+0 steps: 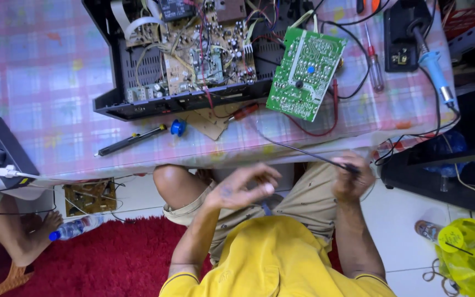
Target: The person sits on the floor and works on a green circuit board placed on a low table. They use a soldering iron to apply heat to the board, then use a multimeter with probes to test connections. The person also handles a roll of blue tape and a small blue component.
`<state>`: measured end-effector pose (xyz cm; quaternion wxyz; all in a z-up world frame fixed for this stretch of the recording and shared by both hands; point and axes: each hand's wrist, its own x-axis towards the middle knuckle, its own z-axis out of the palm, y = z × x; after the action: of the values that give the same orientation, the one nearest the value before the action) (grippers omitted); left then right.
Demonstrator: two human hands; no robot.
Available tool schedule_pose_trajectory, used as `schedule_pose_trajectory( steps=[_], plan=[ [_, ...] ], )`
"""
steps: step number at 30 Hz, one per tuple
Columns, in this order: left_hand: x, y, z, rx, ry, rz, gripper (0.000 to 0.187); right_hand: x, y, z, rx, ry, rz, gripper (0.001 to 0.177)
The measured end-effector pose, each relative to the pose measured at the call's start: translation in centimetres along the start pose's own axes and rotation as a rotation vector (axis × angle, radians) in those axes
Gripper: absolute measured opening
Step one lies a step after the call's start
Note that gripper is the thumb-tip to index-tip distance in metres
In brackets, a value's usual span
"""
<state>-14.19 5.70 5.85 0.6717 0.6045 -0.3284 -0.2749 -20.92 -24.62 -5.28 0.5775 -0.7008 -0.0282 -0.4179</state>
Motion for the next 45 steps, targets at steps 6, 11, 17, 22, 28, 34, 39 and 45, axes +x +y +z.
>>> schedule_pose_trajectory(
  steps=[6,11,17,22,28,34,39,45],
  plan=[
    [-0.1,4.0,-2.1,-0.015,-0.224,0.091,0.049,6.4,-1.3,-0.3,-0.184,-0.075,-0.262,0.038],
    [0.3,0.1,-4.6,0.042,-0.116,0.138,0.060,10.8,-3.0,2.8,-0.768,-0.296,0.020,0.029],
    [0.8,-2.9,-3.5,0.080,-0.053,0.050,0.048,13.2,-3.7,4.2,-0.982,-0.679,0.586,0.039],
    [-0.3,-5.1,-2.7,0.049,0.014,0.030,0.041,8.5,-2.2,1.7,-0.923,-0.319,0.406,0.022],
    [-0.7,-6.7,-1.9,0.109,0.416,0.480,0.039,1.1,-1.4,-0.4,-0.697,-0.051,-0.082,0.028],
    [0.8,-6.4,1.6,0.357,0.449,0.827,0.043,-4.9,-2.5,6.2,-0.227,-0.296,0.006,0.016],
    [0.5,-4.7,0.4,0.577,0.521,0.674,0.045,-1.3,-6.7,10.2,-0.121,-0.490,-0.113,0.016],
    [-3.0,-7.5,-1.0,0.600,0.570,0.566,0.033,-1.5,-7.3,11.2,-0.166,-0.727,-0.148,0.017]
  ],
)
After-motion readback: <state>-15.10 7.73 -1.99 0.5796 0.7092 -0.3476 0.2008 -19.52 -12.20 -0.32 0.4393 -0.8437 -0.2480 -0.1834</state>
